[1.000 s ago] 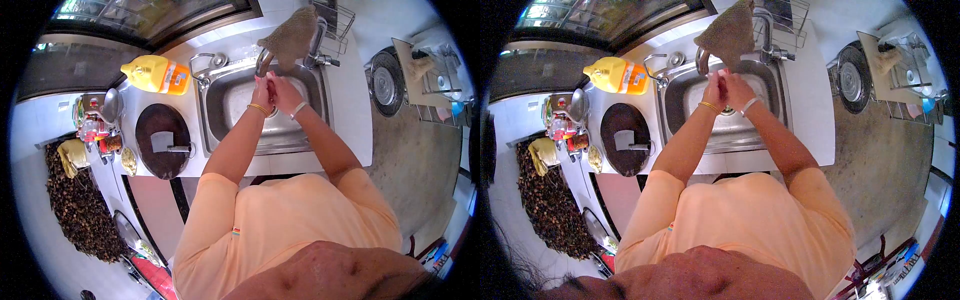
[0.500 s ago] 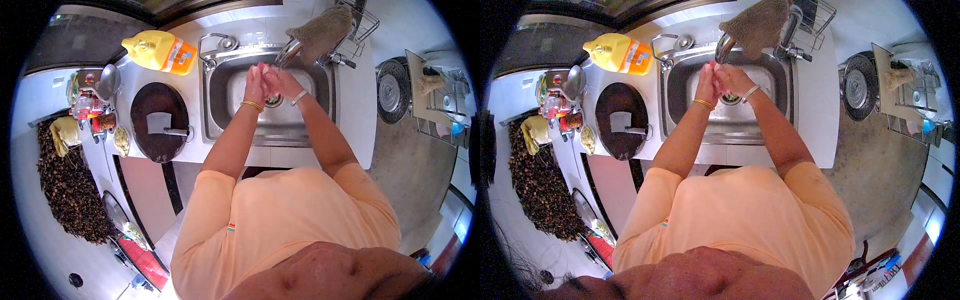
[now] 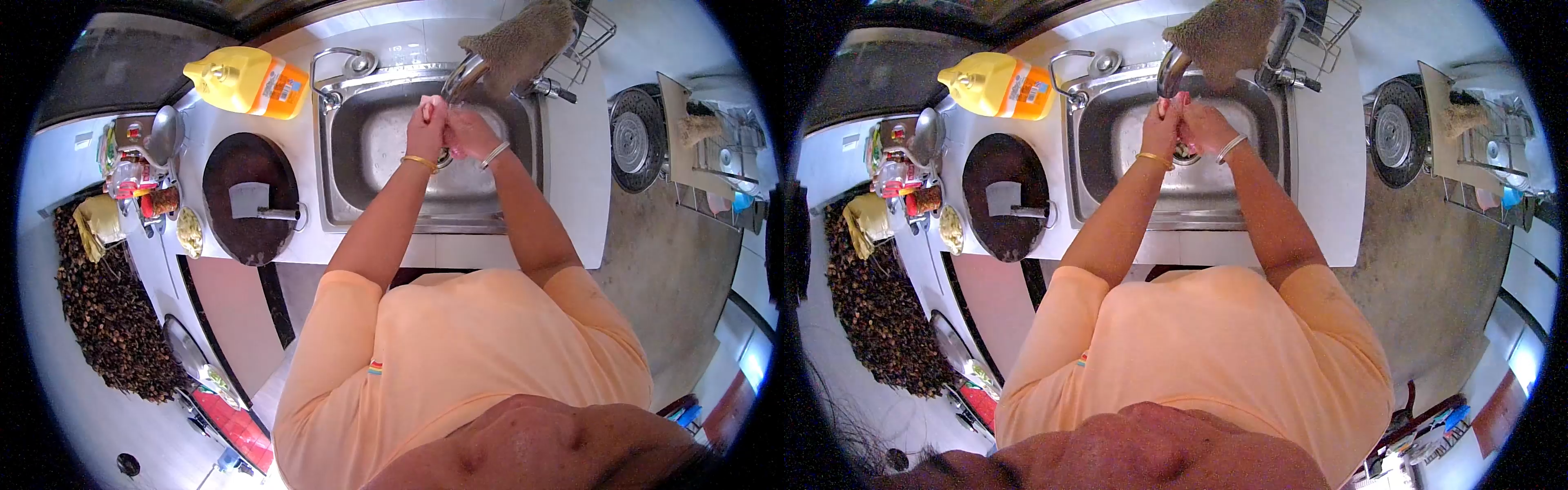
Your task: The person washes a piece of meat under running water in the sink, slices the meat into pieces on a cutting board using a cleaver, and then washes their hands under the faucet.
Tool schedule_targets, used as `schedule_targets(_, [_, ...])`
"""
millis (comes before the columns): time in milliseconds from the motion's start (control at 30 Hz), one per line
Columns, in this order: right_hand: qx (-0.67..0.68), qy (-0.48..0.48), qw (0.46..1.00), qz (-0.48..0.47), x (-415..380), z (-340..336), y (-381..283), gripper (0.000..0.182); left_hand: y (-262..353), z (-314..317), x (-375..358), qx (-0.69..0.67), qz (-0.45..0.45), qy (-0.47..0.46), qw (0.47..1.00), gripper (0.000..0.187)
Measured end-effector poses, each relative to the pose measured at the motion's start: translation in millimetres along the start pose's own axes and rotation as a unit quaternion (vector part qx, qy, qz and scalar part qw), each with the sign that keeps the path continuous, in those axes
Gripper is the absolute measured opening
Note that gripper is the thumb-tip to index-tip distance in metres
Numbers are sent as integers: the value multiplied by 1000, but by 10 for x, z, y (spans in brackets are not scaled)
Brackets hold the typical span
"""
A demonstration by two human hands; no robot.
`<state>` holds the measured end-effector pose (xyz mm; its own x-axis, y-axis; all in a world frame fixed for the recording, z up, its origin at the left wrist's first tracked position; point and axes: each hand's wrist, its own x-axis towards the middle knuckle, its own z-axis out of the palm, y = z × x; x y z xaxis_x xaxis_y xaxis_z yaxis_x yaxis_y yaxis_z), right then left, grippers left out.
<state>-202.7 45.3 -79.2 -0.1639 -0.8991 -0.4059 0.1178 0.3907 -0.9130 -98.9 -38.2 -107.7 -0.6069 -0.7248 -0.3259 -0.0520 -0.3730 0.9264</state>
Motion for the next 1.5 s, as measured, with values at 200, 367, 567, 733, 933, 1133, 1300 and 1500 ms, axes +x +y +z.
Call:
schedule_targets(200, [193,172,963,-76,-192,112,86,23,169,296,136,202,75,173,961,55])
schedule_targets(367, [228,249,935,-105,-166,86,148,18,327,320,44,-198,-135,162,957,57])
schedule_targets(567, [318,363,869,-109,-165,-200,313,18,-86,-124,24,-119,22,69,990,26])
schedule_targets(733, [259,356,888,-134,-252,-260,311,22,37,-120,-112,-155,16,0,988,32])
schedule_targets(933, [52,249,962,-98,-183,-4,238,27,-62,125,49,182,115,34,976,25])
schedule_targets(1133, [-16,328,927,-183,-133,14,163,28,120,150,74,541,250,-49,801,34])
schedule_targets(1300, [-282,320,873,-236,154,33,258,31,49,43,-155,85,61,-163,981,39])
schedule_targets(1500, [-217,245,896,-301,161,476,-114,23,89,-308,-273,-460,-143,-43,875,41])
